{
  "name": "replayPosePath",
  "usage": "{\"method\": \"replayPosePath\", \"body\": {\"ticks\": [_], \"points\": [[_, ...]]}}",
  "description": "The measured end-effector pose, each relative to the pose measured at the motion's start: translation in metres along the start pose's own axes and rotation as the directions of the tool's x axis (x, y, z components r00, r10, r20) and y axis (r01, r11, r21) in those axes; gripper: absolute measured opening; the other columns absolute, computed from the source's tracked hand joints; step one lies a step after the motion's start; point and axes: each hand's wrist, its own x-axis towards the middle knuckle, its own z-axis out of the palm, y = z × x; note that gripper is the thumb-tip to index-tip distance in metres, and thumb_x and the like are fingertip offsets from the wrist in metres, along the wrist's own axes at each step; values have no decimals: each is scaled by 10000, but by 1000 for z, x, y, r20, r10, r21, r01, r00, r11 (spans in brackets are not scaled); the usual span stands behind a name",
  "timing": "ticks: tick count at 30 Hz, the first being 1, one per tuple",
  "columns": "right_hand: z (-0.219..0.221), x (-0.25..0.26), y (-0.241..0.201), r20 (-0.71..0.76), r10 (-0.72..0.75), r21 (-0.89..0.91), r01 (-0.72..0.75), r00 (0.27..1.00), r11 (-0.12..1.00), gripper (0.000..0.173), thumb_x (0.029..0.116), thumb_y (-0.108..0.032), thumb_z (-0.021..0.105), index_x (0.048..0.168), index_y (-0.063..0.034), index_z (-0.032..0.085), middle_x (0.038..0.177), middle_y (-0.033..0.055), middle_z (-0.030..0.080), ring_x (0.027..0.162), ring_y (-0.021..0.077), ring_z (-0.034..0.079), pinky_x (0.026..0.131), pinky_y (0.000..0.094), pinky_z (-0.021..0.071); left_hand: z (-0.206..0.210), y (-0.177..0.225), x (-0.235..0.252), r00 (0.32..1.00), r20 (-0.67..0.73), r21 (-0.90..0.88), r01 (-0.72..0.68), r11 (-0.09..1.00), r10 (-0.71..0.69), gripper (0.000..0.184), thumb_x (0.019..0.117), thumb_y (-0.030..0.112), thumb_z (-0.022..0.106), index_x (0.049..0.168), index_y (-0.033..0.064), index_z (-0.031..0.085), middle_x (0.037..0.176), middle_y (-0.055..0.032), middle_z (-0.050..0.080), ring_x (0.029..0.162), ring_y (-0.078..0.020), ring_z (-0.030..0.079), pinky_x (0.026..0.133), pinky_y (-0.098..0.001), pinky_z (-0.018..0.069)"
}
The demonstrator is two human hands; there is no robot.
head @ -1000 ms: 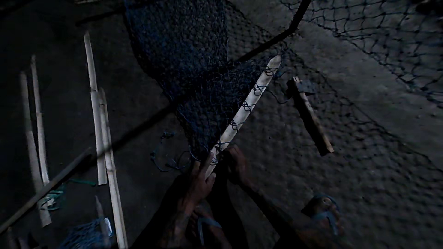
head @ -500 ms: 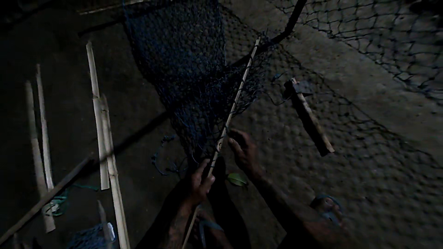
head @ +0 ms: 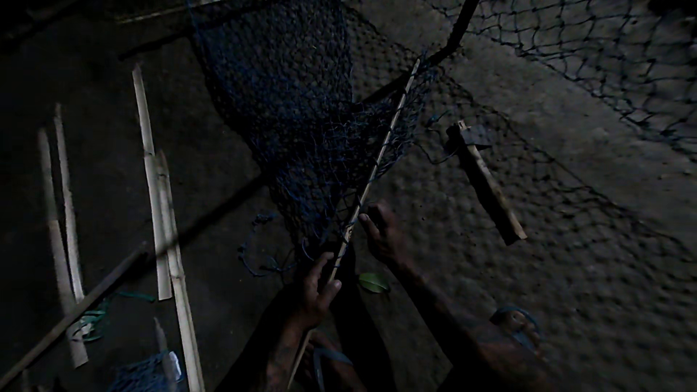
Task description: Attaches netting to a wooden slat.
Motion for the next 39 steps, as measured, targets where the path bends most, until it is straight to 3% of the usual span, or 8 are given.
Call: {"method": "replayPosePath", "body": {"ticks": [5, 10, 13, 18, 22, 25, 32, 39], "points": [[1, -7, 1, -7, -120, -52, 119, 993, 991, 169, 964, -79, 598, 1052, 44, 673, 959, 135, 659, 844, 171, 650, 790, 335, 573, 9, 17, -9, 990, -136, 235, 55, 970, -23, 577, 970, 263, 611, 1520, 157, 470, 1346, -85, 645, 1080, -145, 682, 906, -359, 586], [3, -16, 5, 20, -150, -49, 150, 989, 987, 193, 969, -86, 592, 1069, 49, 686, 971, 144, 685, 863, 168, 673, 812, 320, 583, 20, -3, -17, 956, -247, 423, -41, 905, 159, 549, 983, 302, 613, 1481, 92, 516, 1370, -109, 640, 1126, -156, 681, 956, -362, 573], [0, -13, 9, -5, -57, 162, 57, 998, 985, 240, 991, -131, 578, 1080, 71, 675, 1004, 109, 677, 896, 98, 654, 839, 265, 570, 17, -11, -18, 907, -272, 577, -114, 809, 322, 510, 951, 291, 650, 1404, 62, 597, 1297, -143, 680, 1106, -216, 698, 950, -401, 579], [-20, 19, 0, 72, 445, 720, -355, 893, 597, 268, 1085, -138, 418, 1185, -7, 629, 880, 45, 678, 735, 117, 645, 720, 292, 574, 14, -11, -23, 906, -260, 651, -91, 754, 334, 486, 935, 318, 673, 1368, 99, 642, 1229, -147, 699, 1027, -251, 716, 862, -427, 605], [-30, 31, 0, 303, 525, 802, -510, 795, 311, 261, 1096, -166, 409, 1078, -29, 631, 811, 66, 656, 685, 135, 625, 672, 302, 561, 18, -22, -20, 871, -273, 656, -142, 741, 408, 474, 929, 332, 659, 1354, 123, 655, 1179, -139, 701, 1011, -200, 702, 867, -353, 595], [-32, 32, 3, 344, 524, 820, -521, 779, 238, 238, 1088, -145, 416, 1043, -32, 620, 761, 58, 637, 631, 128, 606, 628, 289, 552, 16, -26, -20, 861, -263, 689, -148, 709, 435, 463, 936, 341, 645, 1355, 146, 657, 1121, -130, 691, 935, -194, 695, 790, -349, 604], [-41, 36, -4, 363, 456, 780, -533, 813, 328, 285, 1033, -110, 402, 852, -71, 619, 668, 9, 582, 558, 85, 543, 561, 247, 505, 13, -17, -25, 884, -219, 767, -106, 633, 413, 458, 949, 371, 620, 1341, 139, 663, 1113, -142, 699, 804, -238, 724, 634, -405, 615], [-44, 32, -19, 386, 414, 599, -565, 825, 567, 220, 1028, -79, 400, 968, -44, 609, 709, -14, 603, 586, 76, 564, 589, 243, 522, 23, -27, -26, 788, -300, 806, -92, 585, 537, 426, 933, 366, 635, 1273, 117, 698, 1040, -147, 702, 820, -232, 710, 668, -366, 601]]}}
